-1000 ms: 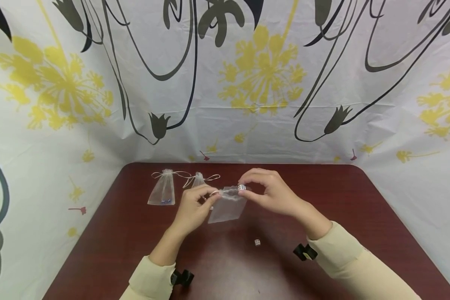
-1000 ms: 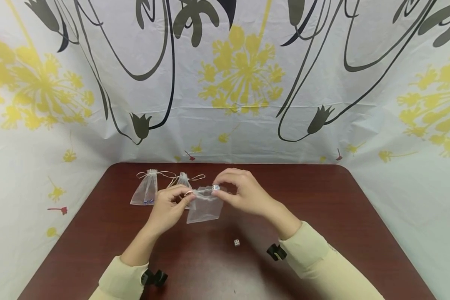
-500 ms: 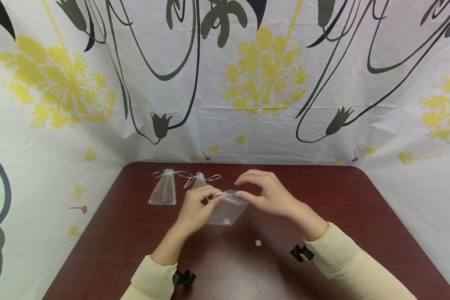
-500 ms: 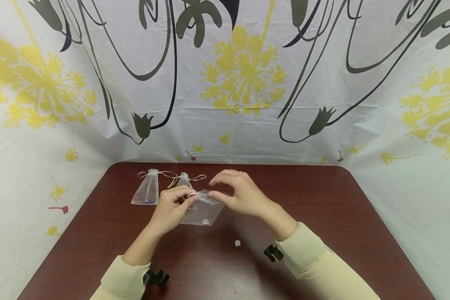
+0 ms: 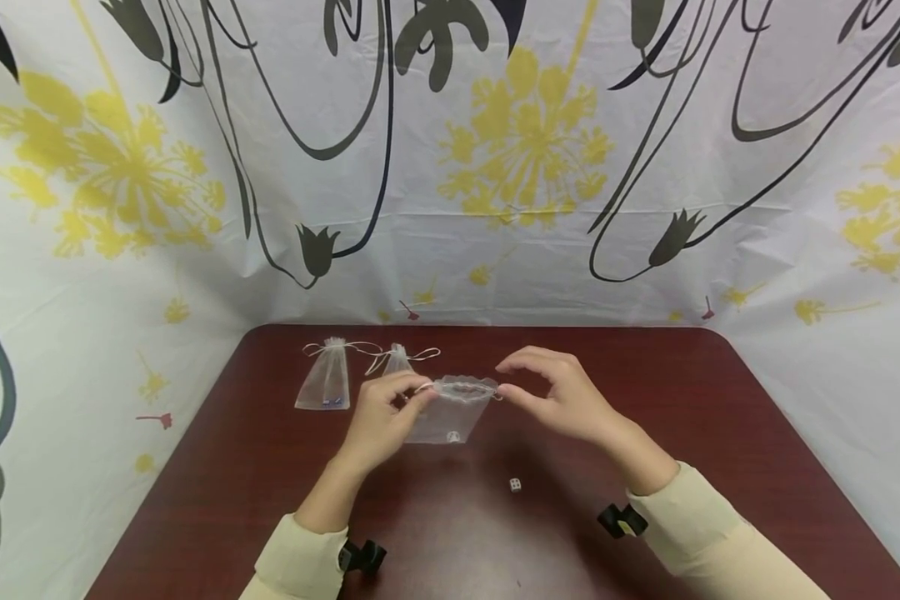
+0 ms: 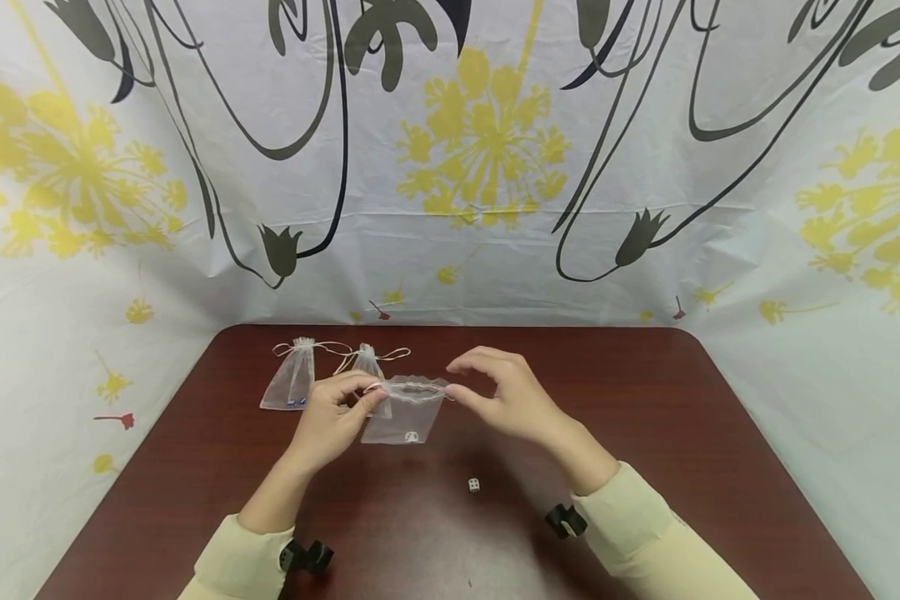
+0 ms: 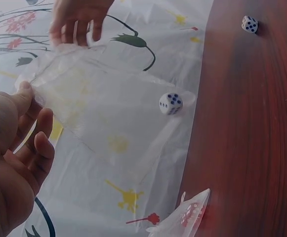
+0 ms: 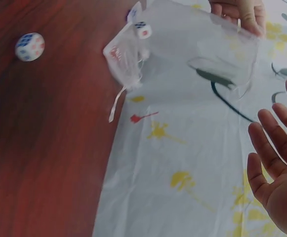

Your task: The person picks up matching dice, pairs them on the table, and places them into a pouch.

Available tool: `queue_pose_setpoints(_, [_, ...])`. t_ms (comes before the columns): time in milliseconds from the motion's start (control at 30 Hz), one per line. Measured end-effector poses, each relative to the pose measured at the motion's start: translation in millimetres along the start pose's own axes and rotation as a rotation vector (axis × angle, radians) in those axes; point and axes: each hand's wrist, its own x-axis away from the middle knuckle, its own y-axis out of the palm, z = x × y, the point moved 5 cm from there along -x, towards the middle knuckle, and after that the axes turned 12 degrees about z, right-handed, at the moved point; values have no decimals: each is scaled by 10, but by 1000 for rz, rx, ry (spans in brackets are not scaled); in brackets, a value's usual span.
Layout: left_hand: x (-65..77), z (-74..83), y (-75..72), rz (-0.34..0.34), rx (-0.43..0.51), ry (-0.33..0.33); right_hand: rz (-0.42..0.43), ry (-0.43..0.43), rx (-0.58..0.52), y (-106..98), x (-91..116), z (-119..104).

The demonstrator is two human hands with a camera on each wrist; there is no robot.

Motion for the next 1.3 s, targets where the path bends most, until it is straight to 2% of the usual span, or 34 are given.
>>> queue_pose_setpoints(267, [-7,-18,-35,2,6,4,9,75,42,-116,213,167])
queue_pose_setpoints(567, [2,-33,-34,-1,-4,-1,10,90,50,-142,341,239])
queue_pose_setpoints(733, [9,-33,-37,7,-12,-10,-1,80,30,-56,466,265])
queue_pose_setpoints(1067, [12,-38,-13,-8,-11,-18,-35,89,15,151,841,401])
queue_pose_setpoints(1300, [24,-35,0,-10,-21,-4,-120,105,-10,294,1082,467])
